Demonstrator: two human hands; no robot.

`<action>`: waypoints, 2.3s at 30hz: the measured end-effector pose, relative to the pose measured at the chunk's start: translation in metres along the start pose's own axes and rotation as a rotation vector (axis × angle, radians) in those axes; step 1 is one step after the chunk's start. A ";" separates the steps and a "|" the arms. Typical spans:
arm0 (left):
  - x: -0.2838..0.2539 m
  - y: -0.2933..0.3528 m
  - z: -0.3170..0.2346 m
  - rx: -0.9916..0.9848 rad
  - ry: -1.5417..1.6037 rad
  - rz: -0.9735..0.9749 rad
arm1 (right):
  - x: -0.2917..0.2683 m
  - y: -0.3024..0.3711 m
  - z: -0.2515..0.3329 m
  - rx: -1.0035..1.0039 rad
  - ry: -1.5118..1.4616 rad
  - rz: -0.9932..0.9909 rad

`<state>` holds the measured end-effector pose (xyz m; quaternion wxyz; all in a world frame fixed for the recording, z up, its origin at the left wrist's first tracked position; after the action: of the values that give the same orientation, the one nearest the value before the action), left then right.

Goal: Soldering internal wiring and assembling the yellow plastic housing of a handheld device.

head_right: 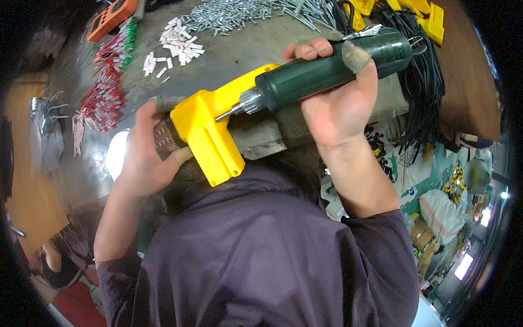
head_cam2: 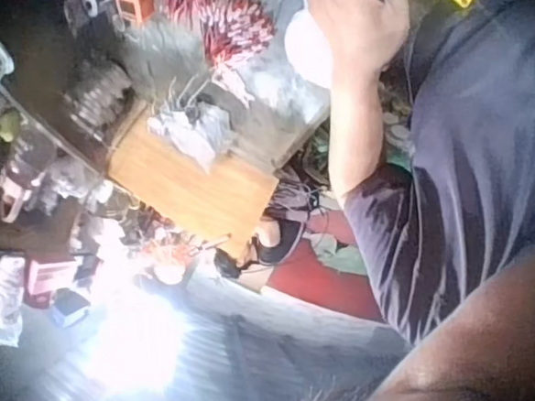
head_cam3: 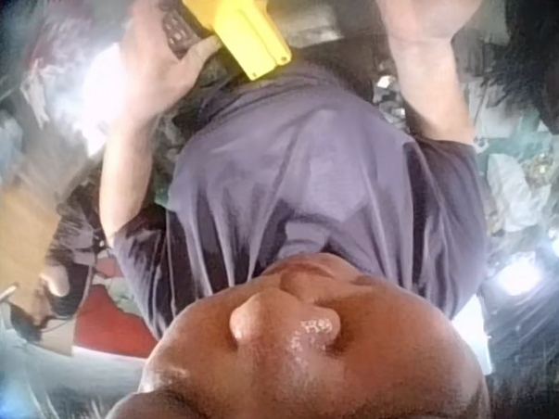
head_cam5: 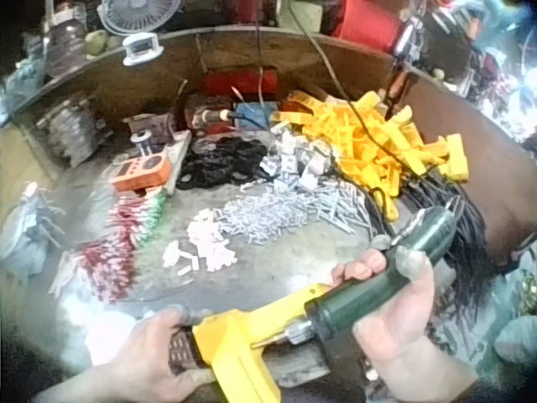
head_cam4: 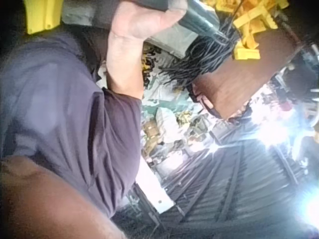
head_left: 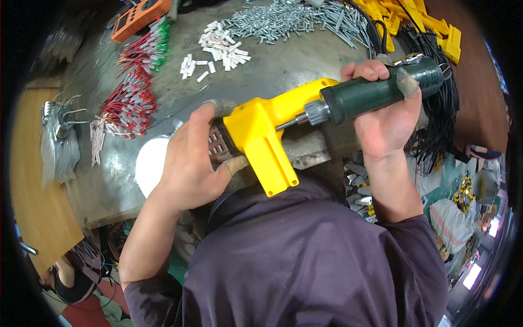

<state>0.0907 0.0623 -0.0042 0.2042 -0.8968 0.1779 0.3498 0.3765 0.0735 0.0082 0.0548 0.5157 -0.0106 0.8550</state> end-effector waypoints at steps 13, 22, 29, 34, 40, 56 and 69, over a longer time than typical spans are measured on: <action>-0.008 0.001 -0.003 0.080 0.011 -0.046 | 0.134 -0.026 -0.064 -0.161 0.945 0.774; -0.007 0.001 -0.003 0.140 0.068 -0.156 | 0.141 -0.025 -0.086 0.053 0.891 0.730; -0.005 0.004 0.001 0.124 0.002 -0.151 | 0.140 -0.035 -0.088 0.118 0.966 0.831; -0.017 0.012 -0.014 0.126 -0.156 -0.090 | 0.161 -0.038 -0.056 0.066 0.671 0.906; -0.026 0.042 -0.024 0.072 -0.559 -0.045 | 0.126 -0.005 0.030 0.010 0.365 0.574; -0.087 -0.042 -0.019 -0.074 -0.170 0.675 | -0.002 -0.001 0.030 0.029 -0.190 -0.038; -0.009 0.012 -0.032 0.122 -0.437 0.088 | -0.007 -0.001 0.009 0.064 -0.110 -0.004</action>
<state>0.0973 0.0381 0.0207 0.2761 -0.7771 0.1893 0.5330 0.3880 0.0735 0.0064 0.0393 0.5633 0.0147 0.8252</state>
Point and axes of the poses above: each hand's wrist, its own y-axis away from the middle knuckle, its own x-axis out of the palm, z = x × y, the point moved 2 cm from there along -y, towards the middle knuckle, and after that the axes turned 4 degrees about -z, right-handed, at the moved point
